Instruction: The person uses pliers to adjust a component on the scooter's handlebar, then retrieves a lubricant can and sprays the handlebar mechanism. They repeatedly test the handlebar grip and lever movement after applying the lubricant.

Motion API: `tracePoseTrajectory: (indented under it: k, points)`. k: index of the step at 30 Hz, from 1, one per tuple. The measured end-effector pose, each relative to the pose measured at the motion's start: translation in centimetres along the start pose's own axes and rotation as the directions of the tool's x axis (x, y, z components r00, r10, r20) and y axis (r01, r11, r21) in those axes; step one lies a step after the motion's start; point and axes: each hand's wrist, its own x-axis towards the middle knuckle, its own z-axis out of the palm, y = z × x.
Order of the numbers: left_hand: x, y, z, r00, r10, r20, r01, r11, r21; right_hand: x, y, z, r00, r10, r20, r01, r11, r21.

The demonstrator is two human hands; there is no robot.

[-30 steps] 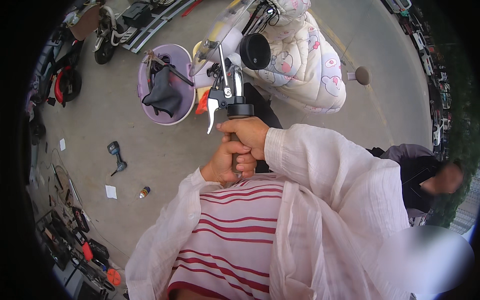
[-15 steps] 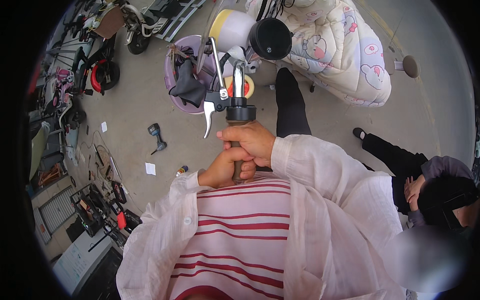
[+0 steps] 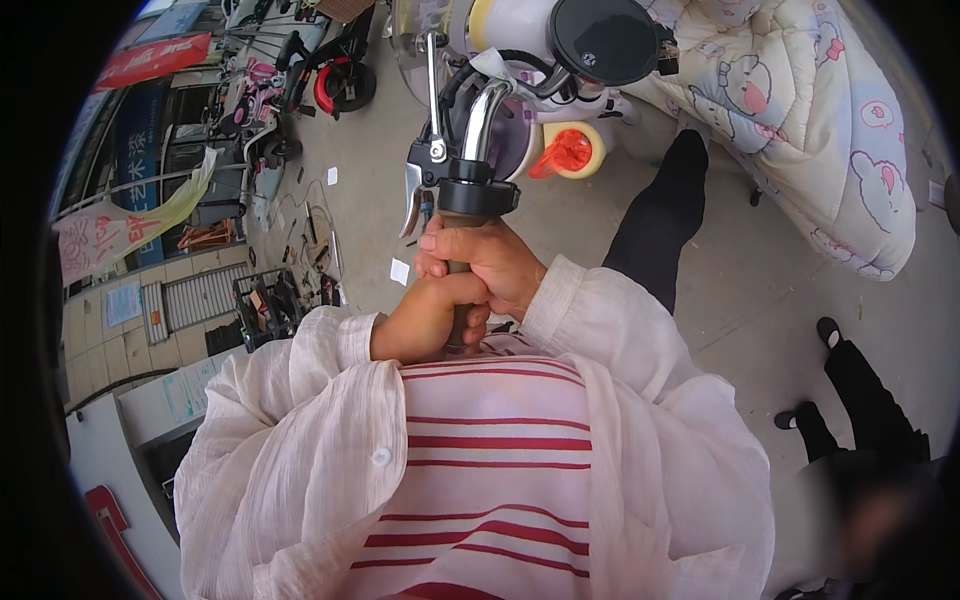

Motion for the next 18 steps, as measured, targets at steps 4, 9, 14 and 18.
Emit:
tracePoseTrajectory:
  k: [4, 9, 14, 18]
  points:
    - [-0.1, 0.2, 0.4, 0.997, 0.016, -0.072, -0.014, 0.999, 0.032, 0.9, 1.1, -1.0, 0.985, -0.095, 0.145, 0.081, 0.992, 0.102]
    - [-0.4, 0.1, 1.8, 0.966, 0.166, -0.199, -0.136, 0.978, 0.159, 3.2, 1.4, -2.3, 0.797, -0.160, 0.582, -0.072, 0.933, 0.354]
    - [-0.8, 0.8, 1.2, 0.990, 0.125, -0.071, -0.115, 0.985, 0.130, 2.3, 0.6, -2.1, 0.910, -0.059, 0.411, -0.049, 0.968, 0.246]
    - [-0.1, -0.8, 0.0, 0.987, 0.145, 0.070, -0.145, 0.989, -0.016, 0.5, -0.3, -0.1, 0.992, 0.069, 0.105, -0.079, 0.992, 0.095]
